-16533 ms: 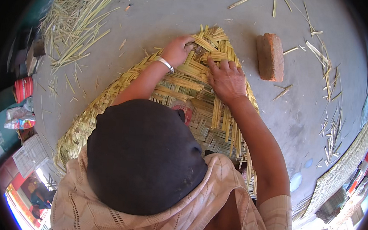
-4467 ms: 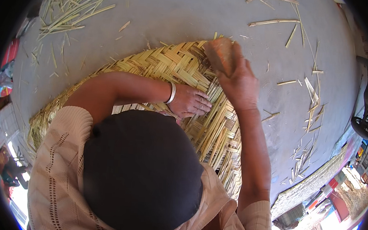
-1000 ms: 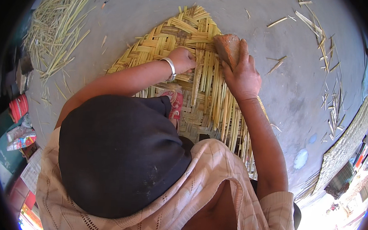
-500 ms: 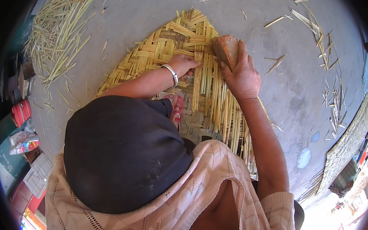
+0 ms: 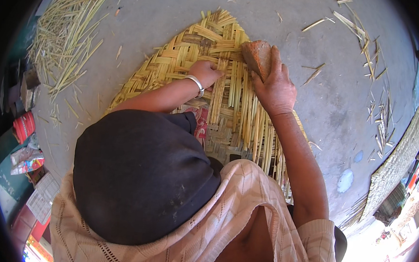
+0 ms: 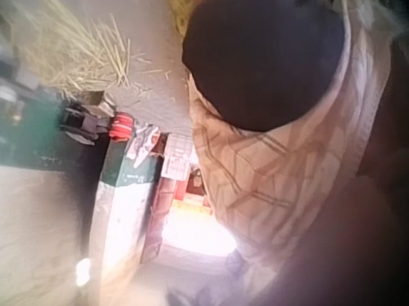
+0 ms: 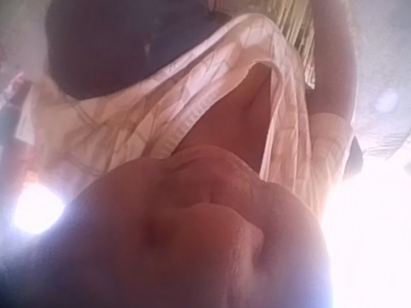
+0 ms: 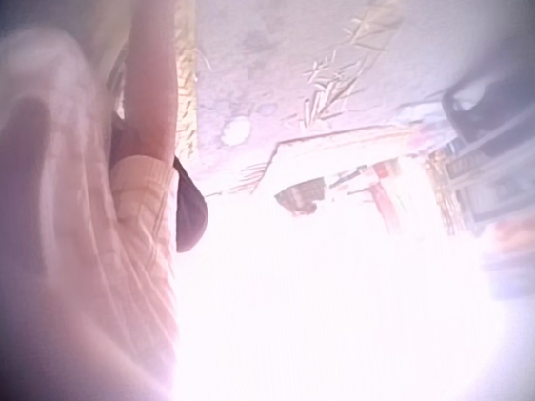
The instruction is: The person weaves a large mat from dried palm leaves on the floor, interlacing strips by hand and tapping them with a brick to compact the weave. The person then uses a machete to trim the mat's edges.
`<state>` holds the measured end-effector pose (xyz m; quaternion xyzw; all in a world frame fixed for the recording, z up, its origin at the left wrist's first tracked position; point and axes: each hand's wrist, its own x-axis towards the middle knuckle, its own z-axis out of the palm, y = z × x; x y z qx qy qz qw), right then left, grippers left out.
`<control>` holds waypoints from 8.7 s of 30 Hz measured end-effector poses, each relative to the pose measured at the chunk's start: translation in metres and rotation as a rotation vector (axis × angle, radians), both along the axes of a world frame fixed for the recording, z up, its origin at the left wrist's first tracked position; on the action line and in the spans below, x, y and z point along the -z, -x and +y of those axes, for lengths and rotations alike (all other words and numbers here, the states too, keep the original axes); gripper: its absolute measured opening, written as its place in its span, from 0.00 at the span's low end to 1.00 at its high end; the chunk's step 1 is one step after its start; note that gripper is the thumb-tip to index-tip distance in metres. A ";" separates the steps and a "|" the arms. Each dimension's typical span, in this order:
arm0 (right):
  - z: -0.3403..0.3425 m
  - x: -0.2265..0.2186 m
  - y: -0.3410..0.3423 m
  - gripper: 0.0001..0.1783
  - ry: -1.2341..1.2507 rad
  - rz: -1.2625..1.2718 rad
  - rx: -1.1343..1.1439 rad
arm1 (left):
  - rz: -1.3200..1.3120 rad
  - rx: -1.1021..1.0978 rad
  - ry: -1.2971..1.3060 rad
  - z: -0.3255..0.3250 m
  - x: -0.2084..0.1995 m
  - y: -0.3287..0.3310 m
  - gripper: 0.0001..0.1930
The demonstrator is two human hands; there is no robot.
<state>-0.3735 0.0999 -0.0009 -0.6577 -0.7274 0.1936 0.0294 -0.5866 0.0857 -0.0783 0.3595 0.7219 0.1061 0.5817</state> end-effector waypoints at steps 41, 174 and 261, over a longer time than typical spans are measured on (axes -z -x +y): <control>0.016 -0.016 -0.012 0.48 0.197 0.124 0.306 | 0.288 0.423 -0.195 0.083 -0.019 -0.009 0.25; -0.189 -0.359 -0.195 0.32 0.923 -0.437 0.209 | 0.445 0.817 0.143 -0.175 -0.437 -0.034 0.17; -0.006 -0.650 -0.082 0.28 0.870 -0.297 0.206 | 0.442 -0.012 0.284 -0.250 -0.563 0.375 0.28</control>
